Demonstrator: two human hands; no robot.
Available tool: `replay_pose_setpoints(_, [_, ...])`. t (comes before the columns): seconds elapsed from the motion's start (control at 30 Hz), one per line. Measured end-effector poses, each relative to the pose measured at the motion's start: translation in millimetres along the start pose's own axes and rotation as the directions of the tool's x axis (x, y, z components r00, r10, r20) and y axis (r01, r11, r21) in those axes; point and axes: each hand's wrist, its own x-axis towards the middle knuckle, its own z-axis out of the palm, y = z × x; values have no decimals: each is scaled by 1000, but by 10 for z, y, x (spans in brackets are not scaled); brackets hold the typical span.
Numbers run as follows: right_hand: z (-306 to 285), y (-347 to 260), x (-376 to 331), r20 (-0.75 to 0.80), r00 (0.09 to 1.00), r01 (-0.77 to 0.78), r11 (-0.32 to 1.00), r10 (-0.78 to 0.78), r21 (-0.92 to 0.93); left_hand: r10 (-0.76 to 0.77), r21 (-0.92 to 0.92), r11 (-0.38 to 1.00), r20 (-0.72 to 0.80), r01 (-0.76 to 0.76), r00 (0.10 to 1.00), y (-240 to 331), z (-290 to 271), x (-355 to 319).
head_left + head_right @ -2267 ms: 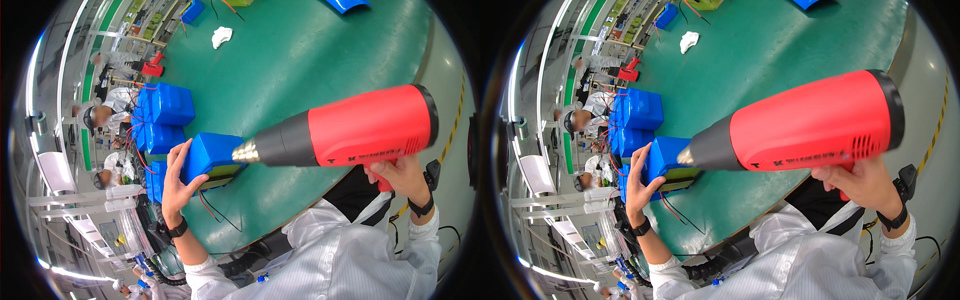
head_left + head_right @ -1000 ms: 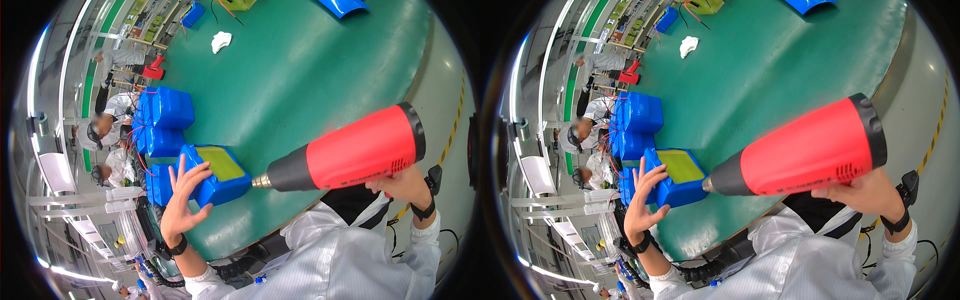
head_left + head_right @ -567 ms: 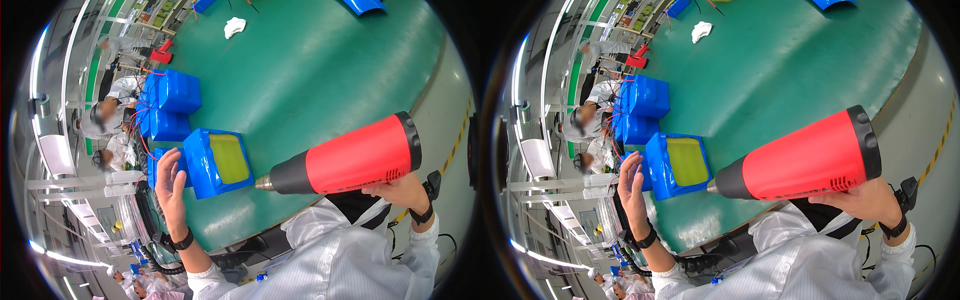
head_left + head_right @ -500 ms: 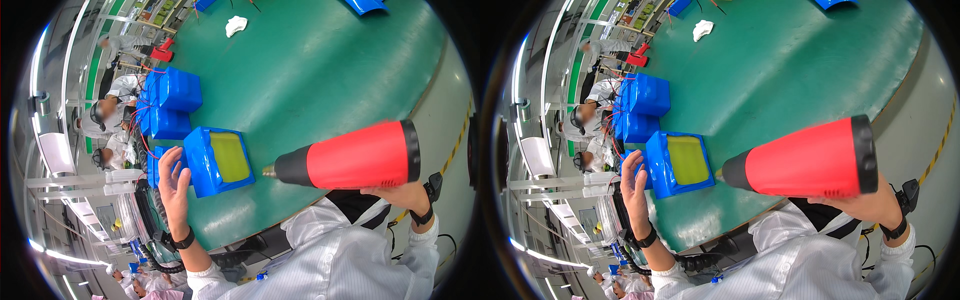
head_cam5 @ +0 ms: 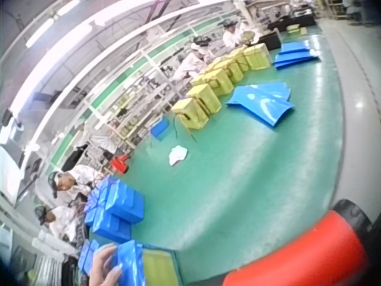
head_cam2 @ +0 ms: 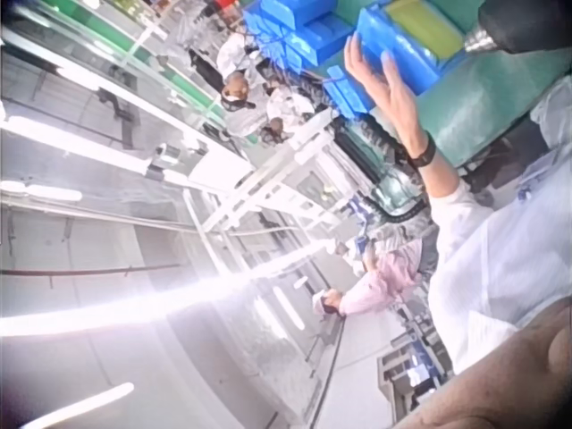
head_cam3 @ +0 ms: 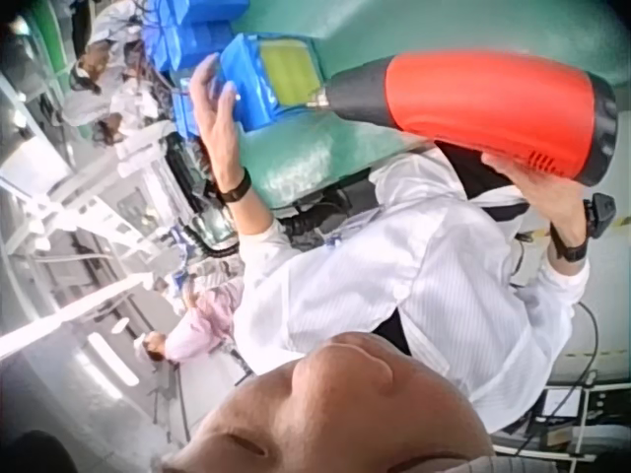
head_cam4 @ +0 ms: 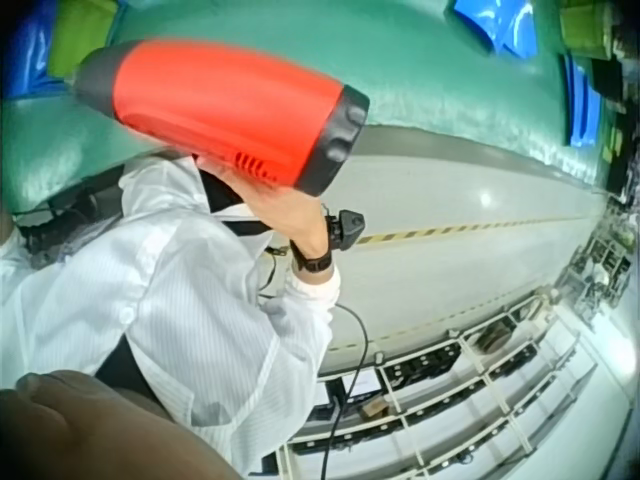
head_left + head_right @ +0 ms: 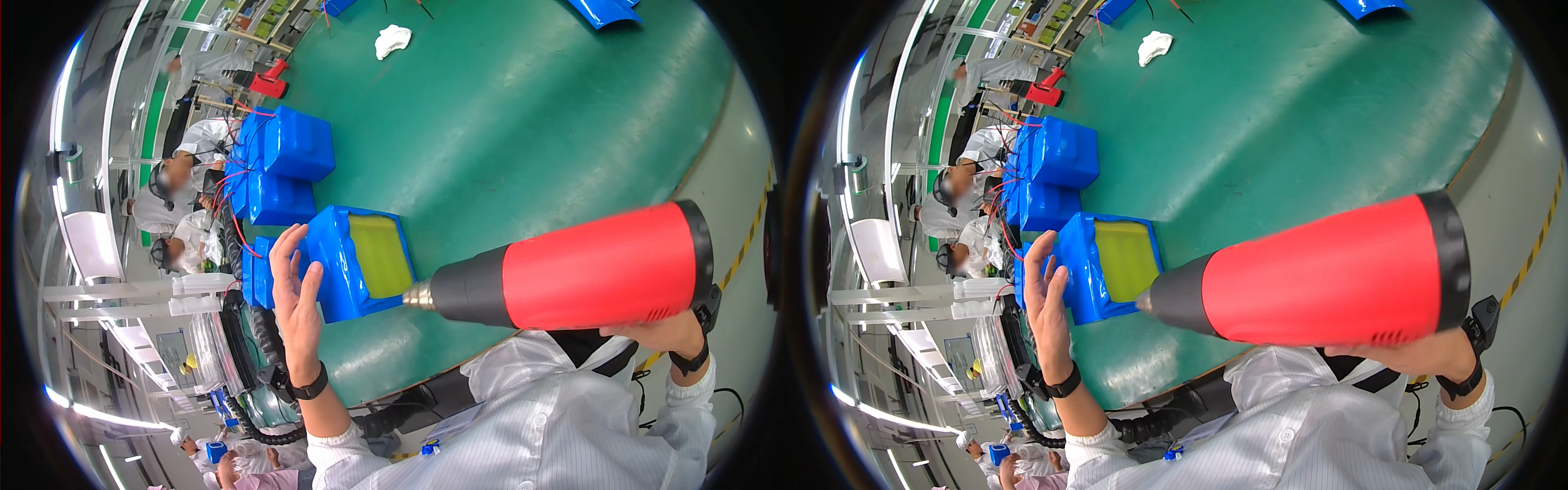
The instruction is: Using a heat gun to shrink blue plastic wrap around battery packs in a factory setting.
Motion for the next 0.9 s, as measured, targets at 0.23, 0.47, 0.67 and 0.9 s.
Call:
replay_pose_setpoints(0.23, [-96,-67,-2,123,986,-107,991,116,-81,30,-64,997,10,-30,999,20,-16,-130])
replay_pose_setpoints(0.47, [-88,-170,20,293,837,-532,558,462,637,12,-160,987,-91,-27,996,-180,-122,-308])
replay_pose_setpoints(0.67, [-390,244,-533,215,791,-611,762,573,215,134,-145,979,-69,-143,989,-233,-147,-473])
replay_pose_setpoints(0.9, [-238,52,-505,78,963,-269,894,258,358,196,120,971,79,-205,977,-277,-66,-650])
